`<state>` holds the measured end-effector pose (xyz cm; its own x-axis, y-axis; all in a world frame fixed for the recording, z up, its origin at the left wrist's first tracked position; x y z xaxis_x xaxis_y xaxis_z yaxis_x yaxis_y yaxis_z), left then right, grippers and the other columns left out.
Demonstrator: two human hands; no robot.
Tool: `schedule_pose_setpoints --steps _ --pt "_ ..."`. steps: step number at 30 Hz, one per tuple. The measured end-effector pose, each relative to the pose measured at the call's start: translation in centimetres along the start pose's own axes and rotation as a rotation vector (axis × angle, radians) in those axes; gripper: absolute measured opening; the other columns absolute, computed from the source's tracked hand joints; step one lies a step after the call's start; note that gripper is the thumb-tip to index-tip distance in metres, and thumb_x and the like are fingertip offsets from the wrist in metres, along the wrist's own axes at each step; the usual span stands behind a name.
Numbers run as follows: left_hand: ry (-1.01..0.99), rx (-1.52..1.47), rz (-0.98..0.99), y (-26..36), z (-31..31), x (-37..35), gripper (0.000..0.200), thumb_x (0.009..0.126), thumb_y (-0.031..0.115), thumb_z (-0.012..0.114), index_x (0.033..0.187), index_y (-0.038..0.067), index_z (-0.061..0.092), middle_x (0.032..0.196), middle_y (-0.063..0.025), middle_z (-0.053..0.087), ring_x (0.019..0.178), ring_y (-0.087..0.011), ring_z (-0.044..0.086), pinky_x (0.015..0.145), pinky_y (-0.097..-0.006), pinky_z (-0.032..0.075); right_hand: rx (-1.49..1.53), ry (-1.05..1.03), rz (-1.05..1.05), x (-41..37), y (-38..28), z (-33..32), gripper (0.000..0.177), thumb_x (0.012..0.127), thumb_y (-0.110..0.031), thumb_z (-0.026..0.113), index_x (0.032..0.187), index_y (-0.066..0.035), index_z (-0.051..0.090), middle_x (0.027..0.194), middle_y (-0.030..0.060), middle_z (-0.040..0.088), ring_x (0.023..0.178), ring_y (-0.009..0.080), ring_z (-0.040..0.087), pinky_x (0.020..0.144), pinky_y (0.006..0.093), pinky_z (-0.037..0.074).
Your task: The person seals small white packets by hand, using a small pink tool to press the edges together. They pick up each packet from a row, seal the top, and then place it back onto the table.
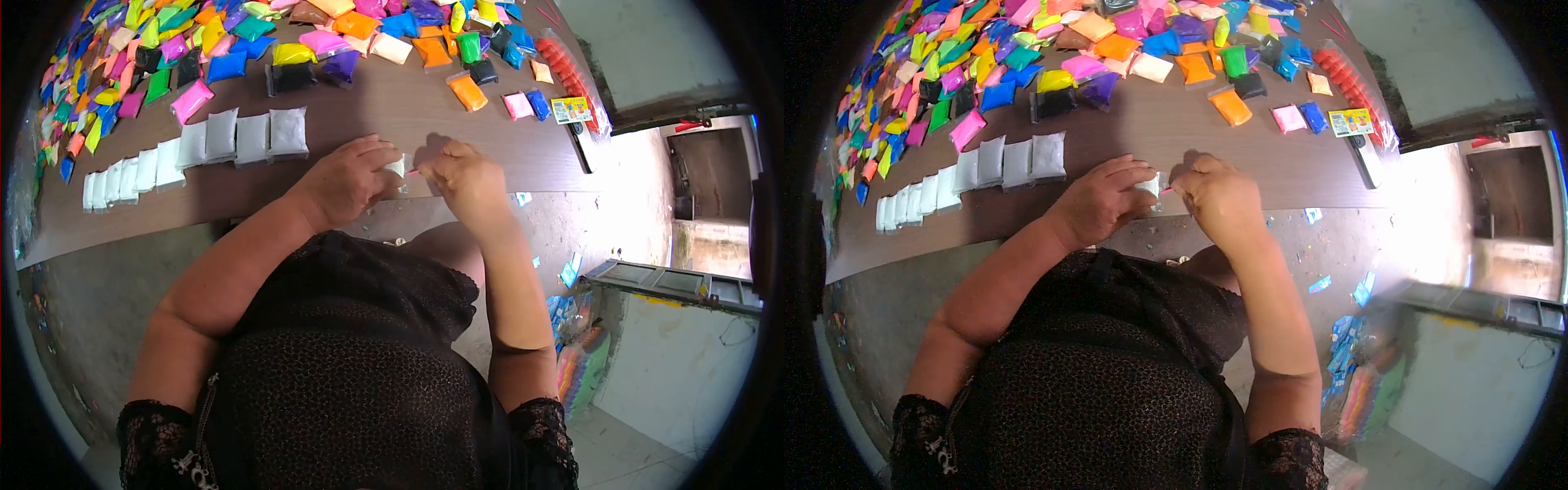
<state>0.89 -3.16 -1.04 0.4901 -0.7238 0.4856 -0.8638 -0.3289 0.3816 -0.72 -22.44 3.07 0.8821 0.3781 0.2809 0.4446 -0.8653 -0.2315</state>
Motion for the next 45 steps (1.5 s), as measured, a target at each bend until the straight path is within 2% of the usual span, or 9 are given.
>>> schedule_pose_setpoints --steps 5,7,17,20,26,32,35,37,45 --pt "-0.006 -0.003 0.0 0.0 -0.1 0.0 0.018 0.085 0.015 0.073 0.103 0.012 0.072 0.129 -0.0107 0.064 0.125 -0.0296 0.06 0.116 -0.0475 0.042 0.032 0.047 0.017 -0.1 0.1 0.1 0.011 0.078 -0.01 0.072 0.085 -0.019 0.071 0.087 0.0034 0.063 0.087 0.0277 0.067 0.068 0.0434 0.055" --pt "-0.01 -0.002 0.0 0.1 -0.2 0.1 0.018 0.085 0.015 0.073 0.103 0.012 0.072 0.129 -0.0107 0.064 0.125 -0.0294 0.06 0.116 -0.0479 0.042 -0.01 -0.028 -0.028 -0.3 0.1 0.1 0.011 0.079 -0.011 0.073 0.086 -0.019 0.071 0.087 0.0039 0.063 0.087 0.0281 0.067 0.069 0.044 0.055" --pt "0.007 -0.001 0.002 0.1 0.0 0.0 0.017 0.087 0.016 0.073 0.103 0.011 0.073 0.129 -0.0112 0.064 0.125 -0.0293 0.06 0.116 -0.0474 0.043 0.151 -0.049 -0.036 -0.7 0.2 0.0 0.009 0.079 -0.01 0.073 0.085 -0.018 0.072 0.088 0.0036 0.065 0.087 0.0277 0.067 0.069 0.0428 0.055" --pt "0.011 0.001 -0.011 0.1 0.1 0.1 0.018 0.087 0.017 0.074 0.104 0.01 0.073 0.129 -0.0113 0.064 0.125 -0.0293 0.06 0.115 -0.047 0.043 0.167 -0.013 0.033 -0.8 0.5 0.5 0.009 0.079 -0.009 0.073 0.084 -0.017 0.072 0.086 0.004 0.064 0.086 0.0275 0.067 0.069 0.0413 0.055" --pt "0.025 -0.004 -0.019 0.3 -0.2 0.1 0.016 0.087 0.017 0.074 0.101 0.01 0.073 0.129 -0.0111 0.065 0.125 -0.0287 0.06 0.115 -0.0465 0.044 0.27 -0.028 -0.068 -0.9 0.5 0.2 0.011 0.078 -0.009 0.074 0.086 -0.017 0.073 0.087 0.0038 0.066 0.083 0.0282 0.067 0.068 0.04 0.055" --pt "0.027 -0.007 -0.02 0.2 -0.2 0.1 0.015 0.087 0.016 0.074 0.1 0.008 0.073 0.128 -0.0111 0.065 0.125 -0.0285 0.06 0.115 -0.0467 0.044 0.193 0.009 0.049 -1.1 0.7 0.4 0.01 0.08 -0.009 0.073 0.086 -0.018 0.074 0.088 0.0038 0.066 0.083 0.0278 0.068 0.067 0.04 0.055" --pt "0.021 0.032 -0.011 0.2 -0.2 0.1 0.013 0.088 0.02 0.072 0.097 0.011 0.074 0.127 -0.0076 0.066 0.126 -0.0256 0.059 0.116 -0.0423 0.043 0.066 -0.029 0.094 -1.2 0.3 -0.4 0.007 0.084 -0.012 0.073 0.088 -0.017 0.075 0.088 0.0052 0.067 0.083 0.0294 0.068 0.068 0.0409 0.055" --pt "0.022 0.033 -0.015 0.2 -0.1 0.1 0.013 0.088 0.019 0.072 0.098 0.011 0.074 0.127 -0.0078 0.066 0.125 -0.0257 0.059 0.116 -0.0424 0.043 0.148 -0.118 0.269 -1.1 0.5 -0.8 0.004 0.087 -0.015 0.072 0.09 -0.014 0.075 0.089 0.0073 0.069 0.083 0.0316 0.068 0.071 0.0419 0.055" --pt "0.029 0.017 -0.026 0.5 -0.2 0.2 0.016 0.086 0.015 0.074 0.101 0.01 0.071 0.128 -0.0107 0.065 0.125 -0.0276 0.06 0.116 -0.0455 0.043 0.53 -0.118 0.573 -1.7 1.2 0.8 0.014 0.088 -0.017 0.076 0.095 -0.005 0.077 0.087 0.0123 0.07 0.08 0.0285 0.069 0.073 0.0393 0.053"
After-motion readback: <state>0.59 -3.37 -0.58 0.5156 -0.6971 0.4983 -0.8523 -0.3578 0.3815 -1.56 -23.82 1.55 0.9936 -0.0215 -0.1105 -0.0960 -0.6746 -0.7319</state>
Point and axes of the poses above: each hand's wrist, its own x-axis towards the middle knuckle, its own z-axis out of the palm, y = z × x, the point moved 4 cm from there along x, towards the middle knuckle
